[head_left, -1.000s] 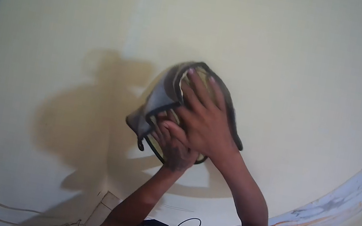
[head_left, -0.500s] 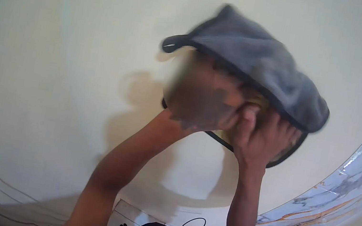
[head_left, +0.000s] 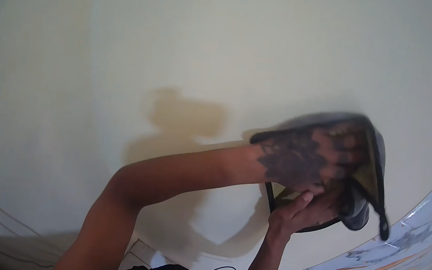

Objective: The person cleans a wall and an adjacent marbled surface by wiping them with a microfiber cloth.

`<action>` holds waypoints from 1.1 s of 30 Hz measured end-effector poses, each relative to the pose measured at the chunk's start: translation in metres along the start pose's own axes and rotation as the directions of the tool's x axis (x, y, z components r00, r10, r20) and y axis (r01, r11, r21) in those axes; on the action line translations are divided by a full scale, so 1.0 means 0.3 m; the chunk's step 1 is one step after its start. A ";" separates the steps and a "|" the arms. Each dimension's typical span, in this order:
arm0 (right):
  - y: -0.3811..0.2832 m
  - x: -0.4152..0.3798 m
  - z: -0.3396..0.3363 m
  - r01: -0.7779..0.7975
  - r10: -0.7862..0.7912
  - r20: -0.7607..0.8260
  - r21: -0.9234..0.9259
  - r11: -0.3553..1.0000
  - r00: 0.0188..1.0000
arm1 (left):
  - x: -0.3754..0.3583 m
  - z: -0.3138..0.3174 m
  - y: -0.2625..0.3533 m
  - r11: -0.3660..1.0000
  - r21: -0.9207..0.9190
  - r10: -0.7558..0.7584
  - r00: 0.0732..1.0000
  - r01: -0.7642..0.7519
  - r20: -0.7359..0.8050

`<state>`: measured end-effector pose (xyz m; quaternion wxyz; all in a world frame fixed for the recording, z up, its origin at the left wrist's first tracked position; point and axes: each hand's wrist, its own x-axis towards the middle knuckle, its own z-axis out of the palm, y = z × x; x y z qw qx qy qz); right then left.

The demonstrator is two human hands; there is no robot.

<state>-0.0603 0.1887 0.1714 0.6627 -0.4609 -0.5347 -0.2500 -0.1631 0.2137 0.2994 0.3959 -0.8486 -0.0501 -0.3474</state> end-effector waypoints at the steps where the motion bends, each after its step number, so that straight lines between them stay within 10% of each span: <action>1: -0.047 0.007 0.026 0.014 -0.014 -0.006 -0.008 1.000 1.000 | -0.049 -0.059 -0.029 0.997 0.026 -0.077 0.997 0.078 -0.016; 13: -0.819 0.081 0.312 0.486 -0.484 0.060 -0.049 0.872 0.873 | -0.616 -0.733 -0.289 0.814 0.291 -0.386 0.843 0.503 -0.376; 20: -0.837 0.004 0.524 0.643 -0.625 0.247 0.008 0.766 0.741 | -0.918 -0.541 -0.276 0.448 0.231 -0.821 0.499 0.864 -0.278; 24: -0.834 -0.146 0.519 0.703 -0.691 0.322 0.099 0.704 0.647 | -1.120 -0.385 -0.127 0.330 0.443 -0.702 0.531 0.833 -0.475; 26: -0.811 -0.231 0.500 0.699 -0.700 0.349 0.154 0.698 0.623 | -1.160 -0.300 0.006 0.237 0.160 -0.878 0.282 0.958 -0.387; 31: -0.780 -0.229 0.486 0.664 -0.876 0.346 0.573 0.481 0.336 | -1.169 -0.186 0.096 0.127 0.083 -0.843 0.152 0.988 -0.516; 33: -0.806 -0.113 0.486 0.684 -0.875 0.316 0.546 0.483 0.366 | -1.134 -0.190 0.060 0.022 0.161 -0.893 0.091 0.987 -0.441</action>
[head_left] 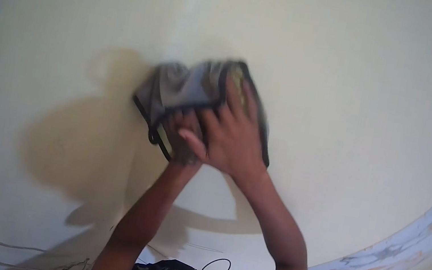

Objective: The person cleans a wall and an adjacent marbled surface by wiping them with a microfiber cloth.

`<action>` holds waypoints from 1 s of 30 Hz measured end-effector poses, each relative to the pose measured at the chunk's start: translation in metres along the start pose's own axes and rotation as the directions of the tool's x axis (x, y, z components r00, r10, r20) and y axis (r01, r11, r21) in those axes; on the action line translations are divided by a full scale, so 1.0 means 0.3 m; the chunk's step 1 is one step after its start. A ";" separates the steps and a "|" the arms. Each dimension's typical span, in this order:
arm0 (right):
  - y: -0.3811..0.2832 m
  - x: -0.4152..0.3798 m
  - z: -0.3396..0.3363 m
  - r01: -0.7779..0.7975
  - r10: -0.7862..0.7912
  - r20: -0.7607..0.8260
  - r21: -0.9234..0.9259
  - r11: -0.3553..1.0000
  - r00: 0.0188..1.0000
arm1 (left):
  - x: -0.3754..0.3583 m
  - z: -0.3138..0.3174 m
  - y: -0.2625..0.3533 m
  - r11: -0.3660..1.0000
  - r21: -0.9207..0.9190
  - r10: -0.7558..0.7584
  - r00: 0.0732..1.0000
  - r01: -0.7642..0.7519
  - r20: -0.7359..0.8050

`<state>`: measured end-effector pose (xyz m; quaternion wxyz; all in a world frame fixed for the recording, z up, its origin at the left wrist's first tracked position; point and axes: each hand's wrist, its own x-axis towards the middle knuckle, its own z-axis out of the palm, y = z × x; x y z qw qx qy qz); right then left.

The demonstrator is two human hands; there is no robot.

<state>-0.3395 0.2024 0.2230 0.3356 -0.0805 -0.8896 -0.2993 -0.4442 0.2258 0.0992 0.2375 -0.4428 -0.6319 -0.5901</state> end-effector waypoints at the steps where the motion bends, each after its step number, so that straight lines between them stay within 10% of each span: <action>1: 0.042 0.039 -0.051 0.018 -0.019 -0.033 -0.020 1.000 0.999 | 0.080 -0.011 0.031 0.992 -0.121 0.030 0.999 -0.032 -0.017; 2: 0.079 0.075 -0.103 -0.014 0.010 -0.072 -0.055 0.998 0.997 | 0.177 -0.041 0.081 0.970 -0.237 0.055 0.998 -0.060 -0.027; 4: 0.174 0.116 -0.203 -0.068 0.038 -0.236 -0.121 0.990 0.971 | 0.343 -0.136 0.291 0.988 0.151 0.007 1.000 -0.012 0.029; 6: 0.279 0.099 -0.298 -0.123 0.032 -0.449 -0.175 0.977 0.893 | 0.437 -0.129 0.454 0.943 0.108 0.334 0.891 -0.316 -0.306; 9: 0.397 -0.055 -0.452 -0.282 0.128 -0.537 -0.215 0.935 0.834 | 0.431 -0.061 0.674 0.816 0.127 0.564 0.726 -0.564 -0.393; 13: 0.531 -0.332 -0.660 -0.418 0.174 -0.639 -0.252 0.873 0.750 | 0.286 -0.029 1.033 0.784 0.028 0.614 0.770 -0.620 -0.172; 19: 0.732 -0.774 -0.997 -0.481 0.121 -0.713 -0.328 0.813 0.690 | 0.089 0.107 1.544 0.615 -0.030 0.761 0.603 -0.788 -0.238; 21: 0.736 -0.909 -1.174 -0.618 0.548 -0.293 -0.281 0.734 0.784 | 0.035 0.156 1.693 0.576 -0.045 0.785 0.568 -0.816 -0.248; 22: 0.753 -0.923 -1.145 -0.704 0.520 -0.551 -0.188 0.685 0.653 | 0.006 0.175 1.758 0.561 -0.049 0.793 0.554 -0.826 -0.253; 26: 0.891 -1.137 -1.168 -0.580 0.216 -0.759 -0.249 0.775 0.614 | -0.113 0.239 1.904 0.550 -0.155 0.830 0.557 -0.821 -0.003; 28: 0.853 -1.192 -1.183 -0.657 0.311 -0.712 -0.273 0.703 0.629 | -0.134 0.332 1.909 0.313 -0.281 0.927 0.356 -0.907 -0.117; 30: 0.857 -1.217 -1.173 -0.669 0.313 -0.727 -0.262 0.696 0.611 | -0.154 0.346 1.962 0.380 -0.482 0.895 0.445 -0.789 -0.022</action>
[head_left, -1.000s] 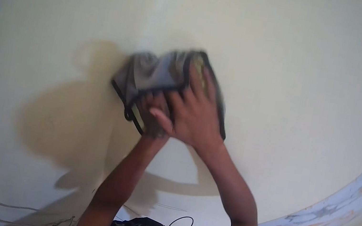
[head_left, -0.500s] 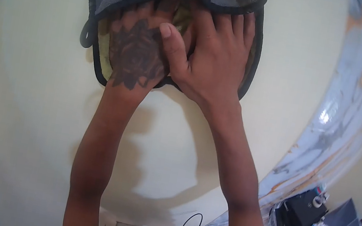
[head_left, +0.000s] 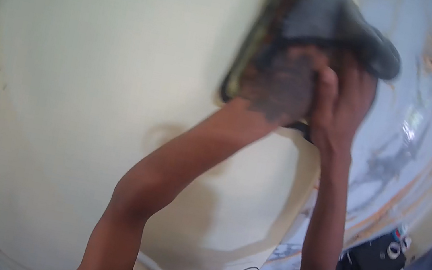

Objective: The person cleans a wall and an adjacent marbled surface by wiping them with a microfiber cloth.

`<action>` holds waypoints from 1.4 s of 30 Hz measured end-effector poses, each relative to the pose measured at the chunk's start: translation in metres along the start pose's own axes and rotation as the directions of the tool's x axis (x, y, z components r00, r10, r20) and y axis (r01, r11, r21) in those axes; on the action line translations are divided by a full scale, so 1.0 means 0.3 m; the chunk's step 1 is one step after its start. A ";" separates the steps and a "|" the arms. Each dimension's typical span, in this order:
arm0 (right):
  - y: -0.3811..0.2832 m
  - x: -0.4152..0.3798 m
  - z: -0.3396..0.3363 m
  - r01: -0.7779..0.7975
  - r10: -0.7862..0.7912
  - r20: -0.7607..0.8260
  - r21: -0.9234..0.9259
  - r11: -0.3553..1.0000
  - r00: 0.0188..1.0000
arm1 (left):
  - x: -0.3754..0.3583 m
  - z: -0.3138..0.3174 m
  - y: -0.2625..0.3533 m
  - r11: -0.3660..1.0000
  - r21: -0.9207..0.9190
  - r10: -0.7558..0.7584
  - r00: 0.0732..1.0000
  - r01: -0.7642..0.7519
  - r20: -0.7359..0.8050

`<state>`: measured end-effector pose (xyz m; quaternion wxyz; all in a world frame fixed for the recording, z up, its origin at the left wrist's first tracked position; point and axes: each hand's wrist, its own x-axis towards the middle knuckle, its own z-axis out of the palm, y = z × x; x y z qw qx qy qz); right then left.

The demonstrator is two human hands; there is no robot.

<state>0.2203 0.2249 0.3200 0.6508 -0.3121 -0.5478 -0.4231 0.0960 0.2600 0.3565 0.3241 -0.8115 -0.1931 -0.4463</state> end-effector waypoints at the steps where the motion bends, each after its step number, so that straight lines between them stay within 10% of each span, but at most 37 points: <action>1: -0.008 -0.012 -0.007 -0.037 0.037 0.039 -0.010 0.999 0.999 | 0.009 -0.007 0.007 0.999 0.042 -0.022 1.000 0.022 -0.007; 3: -0.019 -0.021 0.012 -0.038 0.039 0.012 -0.063 0.997 0.999 | 0.028 -0.035 0.016 0.911 0.407 0.103 0.993 -0.068 -0.065; 9: -0.217 0.031 0.111 -0.214 0.213 -0.027 -0.071 0.974 0.977 | 0.061 -0.238 -0.131 0.908 0.253 0.352 0.935 -0.334 -0.031; 14: -0.460 0.077 0.244 -0.091 0.091 -0.008 -0.128 0.988 0.996 | -0.082 -0.353 -0.362 0.880 0.452 0.217 0.970 -0.145 -0.112; 17: -0.650 0.052 0.324 -0.005 0.016 0.108 -0.100 0.995 0.994 | -0.299 -0.544 -0.438 0.973 0.227 0.090 0.965 -0.032 -0.248; 19: -0.806 0.004 0.372 0.143 -0.139 0.146 -0.021 0.989 0.980 | -0.500 -0.620 -0.486 0.941 -0.298 -0.231 0.945 0.158 -0.231; 21: -0.957 -0.110 0.385 0.147 -0.182 0.313 0.132 0.980 0.932 | -0.803 -0.620 -0.466 0.912 -0.196 -0.403 0.879 0.361 -0.254; 23: -1.094 -0.320 0.382 0.165 -0.269 0.508 0.241 0.956 0.819 | -1.204 -0.553 -0.425 0.814 0.075 -0.560 0.813 0.576 -0.158; 25: -1.248 -0.429 0.348 0.007 -0.285 0.956 0.286 0.958 -0.067 | -1.369 -0.514 -0.382 0.764 -0.075 -0.644 0.752 0.640 -0.144; 27: -1.263 -0.829 0.345 0.331 -0.643 0.521 0.571 0.751 0.561 | -1.622 -0.490 -0.210 0.616 -0.329 -0.774 0.629 0.716 -0.081; 33: -1.081 -1.099 0.178 0.306 -0.580 0.642 0.496 0.813 0.502 | -1.865 -0.355 -0.038 0.003 -0.689 -0.894 0.310 0.725 0.322; 35: -1.054 -0.993 0.162 0.232 -0.366 0.610 0.290 0.928 0.703 | -1.690 -0.449 -0.086 0.760 0.198 -0.613 0.784 0.619 -0.097; 40: -0.811 -0.938 0.083 -0.350 0.235 0.494 0.153 0.924 0.837 | -1.324 -0.341 -0.033 0.903 -0.042 -0.429 0.901 0.427 -0.067; 42: -0.747 -1.006 0.018 -0.362 0.317 0.413 0.033 0.932 0.854 | -1.329 -0.220 0.040 0.889 -0.176 -0.399 0.904 0.422 0.154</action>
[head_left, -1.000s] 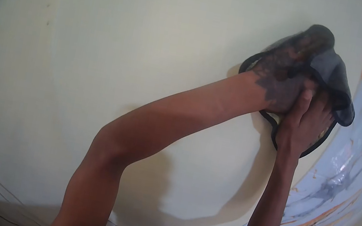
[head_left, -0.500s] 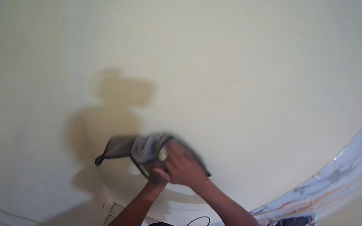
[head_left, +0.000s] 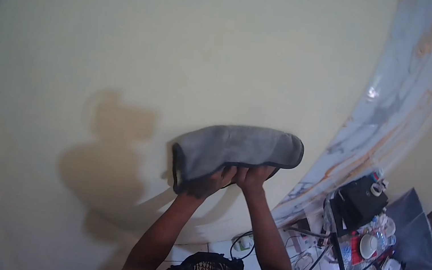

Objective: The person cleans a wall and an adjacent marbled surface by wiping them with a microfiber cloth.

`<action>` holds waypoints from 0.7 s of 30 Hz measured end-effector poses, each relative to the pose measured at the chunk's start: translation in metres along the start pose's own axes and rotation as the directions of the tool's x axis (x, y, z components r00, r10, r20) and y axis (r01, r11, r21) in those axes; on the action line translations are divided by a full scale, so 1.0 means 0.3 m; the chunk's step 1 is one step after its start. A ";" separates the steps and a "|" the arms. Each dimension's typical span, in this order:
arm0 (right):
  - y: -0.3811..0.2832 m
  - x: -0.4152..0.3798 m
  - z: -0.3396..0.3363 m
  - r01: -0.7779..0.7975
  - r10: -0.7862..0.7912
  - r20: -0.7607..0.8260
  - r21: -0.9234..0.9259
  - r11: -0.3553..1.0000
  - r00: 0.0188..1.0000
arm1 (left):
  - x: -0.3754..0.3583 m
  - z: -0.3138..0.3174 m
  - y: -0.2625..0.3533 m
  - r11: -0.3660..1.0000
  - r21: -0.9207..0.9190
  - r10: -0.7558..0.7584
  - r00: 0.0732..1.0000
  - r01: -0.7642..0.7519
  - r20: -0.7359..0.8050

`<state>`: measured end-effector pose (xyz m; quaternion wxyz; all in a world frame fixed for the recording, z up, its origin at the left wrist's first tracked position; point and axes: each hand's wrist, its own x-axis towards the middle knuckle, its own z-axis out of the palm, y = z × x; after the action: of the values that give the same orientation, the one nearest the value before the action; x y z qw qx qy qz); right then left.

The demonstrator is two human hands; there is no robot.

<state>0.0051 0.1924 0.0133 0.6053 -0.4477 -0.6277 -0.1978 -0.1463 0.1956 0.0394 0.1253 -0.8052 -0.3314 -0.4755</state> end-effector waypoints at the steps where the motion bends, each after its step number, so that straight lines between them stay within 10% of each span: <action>1: 0.055 -0.025 -0.026 -0.046 0.037 -0.096 -0.093 0.995 0.995 | -0.025 0.086 0.032 1.000 -0.009 0.024 1.000 -0.024 0.010; 8: 0.289 -0.178 -0.241 -0.251 0.244 -0.065 -0.141 0.958 0.968 | -0.027 0.381 0.270 0.981 -0.119 -0.124 0.965 0.154 0.230; 13: 0.451 0.001 -0.354 -0.186 0.168 -0.139 -0.128 0.974 0.976 | 0.184 0.488 0.384 0.983 0.012 0.182 0.983 -0.182 0.006; 21: 0.567 0.359 -0.496 -0.097 0.059 -0.176 -0.217 0.971 0.983 | 0.560 0.473 0.550 0.988 -0.072 0.124 0.979 -0.137 -0.159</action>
<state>0.2426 0.1983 0.0925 0.6091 -0.5194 -0.5297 -0.2805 0.1134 0.2151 0.1275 0.1479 -0.7905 -0.2472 -0.5404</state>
